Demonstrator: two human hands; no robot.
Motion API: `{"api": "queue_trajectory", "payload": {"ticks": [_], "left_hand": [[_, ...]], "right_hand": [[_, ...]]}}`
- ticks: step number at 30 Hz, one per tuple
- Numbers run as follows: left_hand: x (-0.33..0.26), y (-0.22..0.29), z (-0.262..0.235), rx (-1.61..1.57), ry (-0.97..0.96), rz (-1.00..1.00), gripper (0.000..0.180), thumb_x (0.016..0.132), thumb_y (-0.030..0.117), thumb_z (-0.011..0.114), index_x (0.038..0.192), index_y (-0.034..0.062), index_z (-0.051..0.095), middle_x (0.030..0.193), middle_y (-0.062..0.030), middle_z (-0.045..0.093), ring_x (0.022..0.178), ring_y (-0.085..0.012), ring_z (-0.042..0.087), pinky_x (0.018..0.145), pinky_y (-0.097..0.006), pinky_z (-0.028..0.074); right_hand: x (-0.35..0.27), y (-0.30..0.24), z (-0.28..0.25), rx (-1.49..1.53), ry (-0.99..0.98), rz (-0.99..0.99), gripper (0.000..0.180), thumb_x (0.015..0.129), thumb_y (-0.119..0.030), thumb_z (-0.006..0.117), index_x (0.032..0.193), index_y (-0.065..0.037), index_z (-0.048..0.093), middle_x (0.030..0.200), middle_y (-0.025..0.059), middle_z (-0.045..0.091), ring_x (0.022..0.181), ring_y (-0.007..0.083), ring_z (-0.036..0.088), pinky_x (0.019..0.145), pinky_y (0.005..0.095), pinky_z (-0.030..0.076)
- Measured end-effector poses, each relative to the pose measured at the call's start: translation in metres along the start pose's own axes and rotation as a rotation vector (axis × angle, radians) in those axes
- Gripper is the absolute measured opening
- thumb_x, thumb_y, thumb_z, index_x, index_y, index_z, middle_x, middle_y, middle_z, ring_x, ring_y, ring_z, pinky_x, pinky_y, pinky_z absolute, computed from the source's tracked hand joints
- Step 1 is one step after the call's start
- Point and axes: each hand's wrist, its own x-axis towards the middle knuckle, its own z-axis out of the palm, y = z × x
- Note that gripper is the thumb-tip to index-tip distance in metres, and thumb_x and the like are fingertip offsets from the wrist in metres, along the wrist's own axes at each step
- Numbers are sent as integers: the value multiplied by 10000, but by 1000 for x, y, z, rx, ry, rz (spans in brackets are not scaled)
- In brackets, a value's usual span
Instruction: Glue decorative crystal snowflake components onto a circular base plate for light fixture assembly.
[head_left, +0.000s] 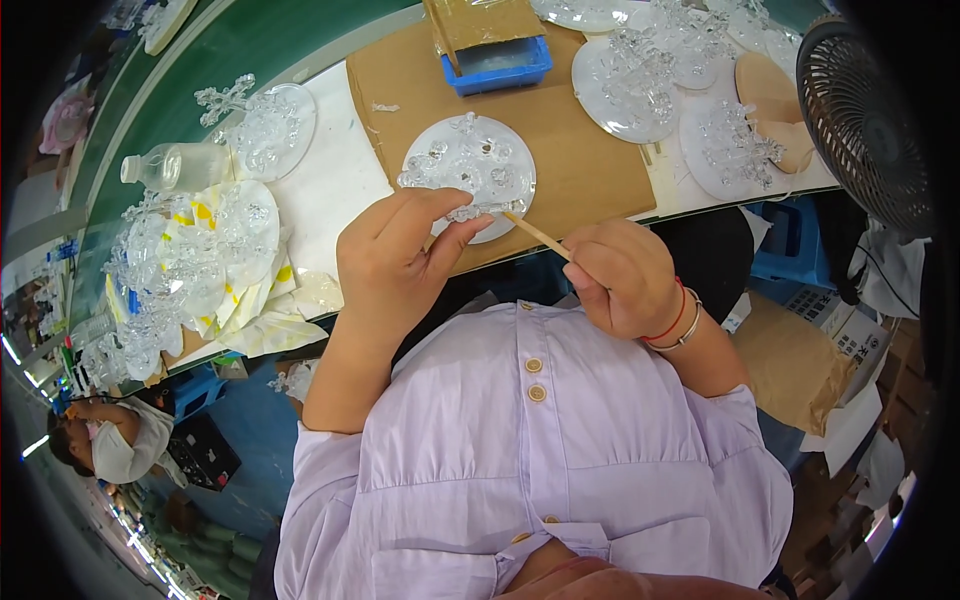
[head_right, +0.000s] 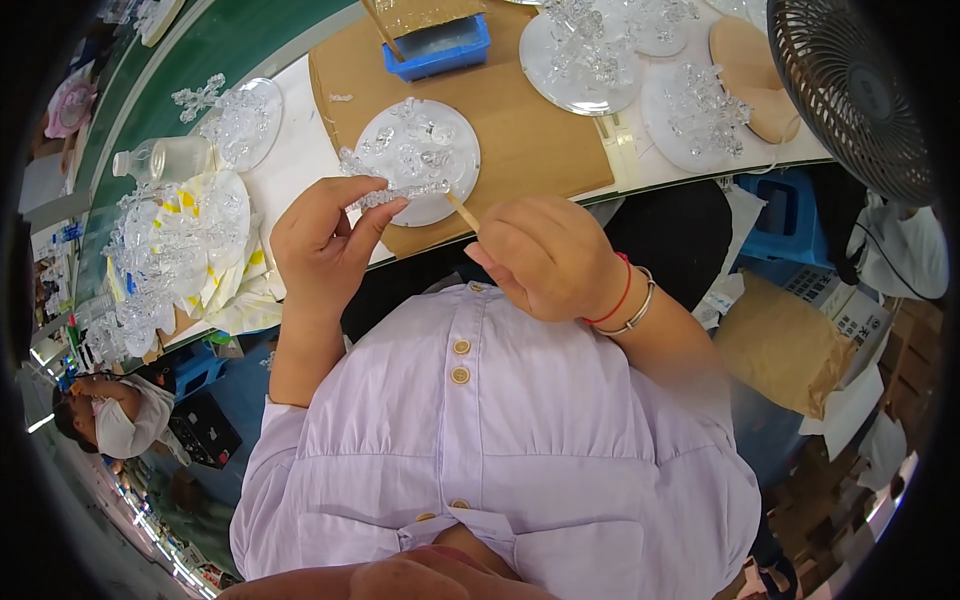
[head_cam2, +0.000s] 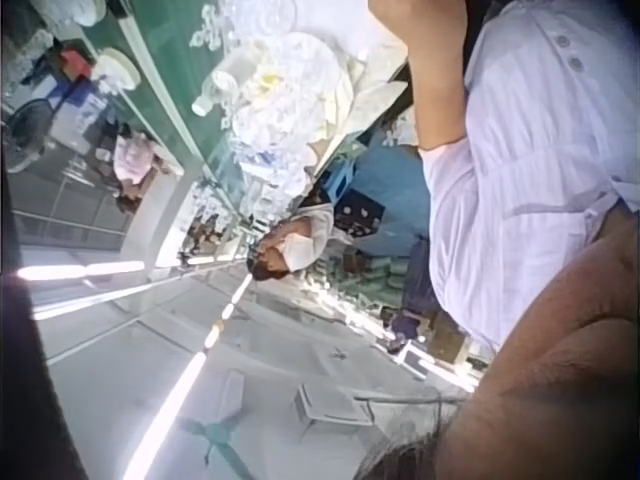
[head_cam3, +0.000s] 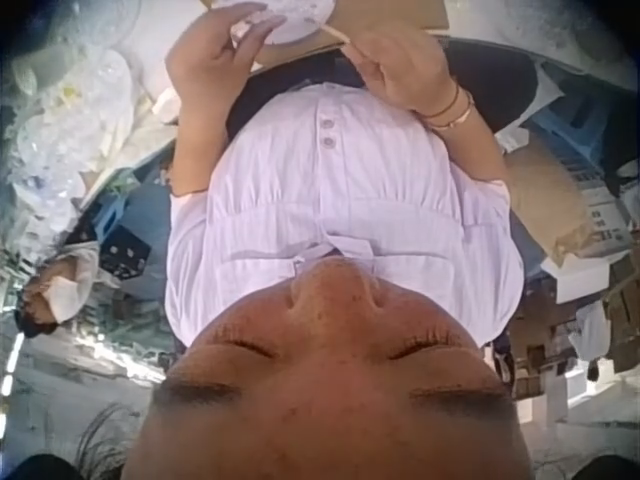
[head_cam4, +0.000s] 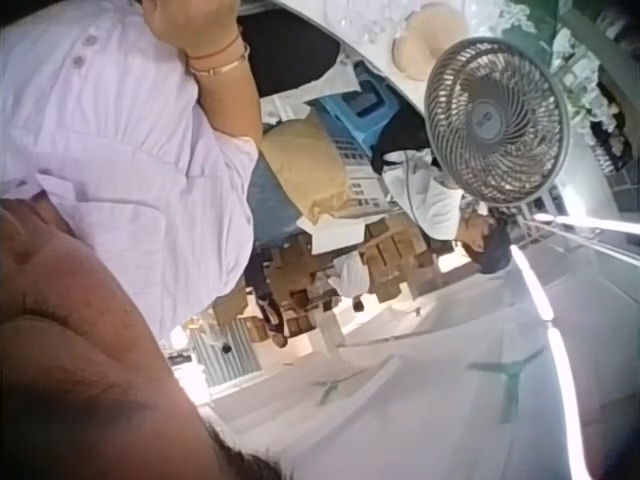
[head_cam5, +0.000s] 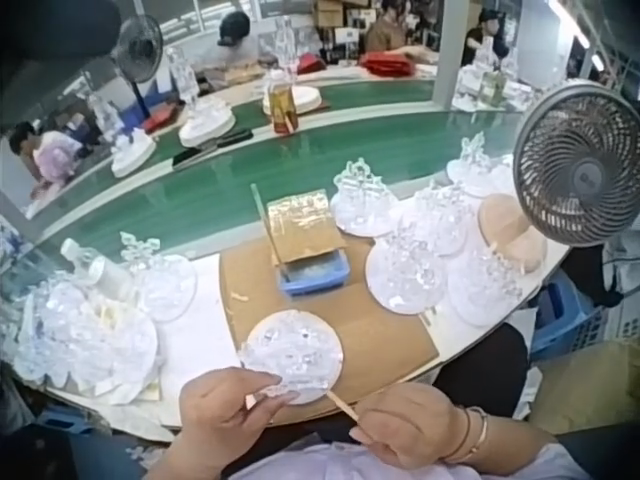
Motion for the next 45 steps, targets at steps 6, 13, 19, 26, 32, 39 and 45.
{"api": "queue_trajectory", "payload": {"ticks": [6,13,19,26,32,39,45], "left_hand": [[-1,2,1,4,7,1,212,695,99,820,847,59,679,767,-73,679,583,-209,604,515,-289,463],[0,3,4,11,16,31,212,691,99,820,839,63,672,738,-66,664,564,-209,591,502,-292,454],[0,2,6,-4,31,45,226,688,89,832,850,57,678,747,-47,666,514,-149,499,468,-264,380],[2,4,8,5,44,67,236,674,83,851,836,52,682,738,-33,663,480,-106,443,430,-240,315],[5,6,8,96,62,124,224,672,127,829,815,77,664,709,-29,647,620,-206,574,556,-300,458],[11,0,-10,183,36,191,293,656,153,833,901,85,687,908,-58,667,765,-230,593,647,-328,474],[-6,-17,-16,66,-86,76,313,684,124,817,962,65,687,1042,-78,662,893,-256,631,733,-344,514]], "right_hand": [[2,-1,1,-13,-22,5,165,856,-1,611,993,7,520,826,164,635,613,289,602,538,344,482],[-3,-2,-11,-60,4,83,105,873,-1,589,953,-1,520,798,157,641,632,294,619,561,335,497],[-1,-1,-12,-100,31,102,99,873,5,584,945,-2,517,777,152,638,620,289,610,555,332,489],[-2,-7,-3,36,-16,21,125,836,8,611,927,-2,527,794,146,628,599,279,586,537,335,473],[0,-8,3,69,-29,3,127,822,6,627,909,5,534,805,145,627,608,283,587,542,342,472],[-4,-4,-1,-79,55,104,110,844,13,609,926,-8,539,802,143,635,628,297,608,562,351,487],[-1,-12,7,-13,12,-19,139,817,16,629,920,8,536,790,153,621,620,293,595,553,352,482]]}}
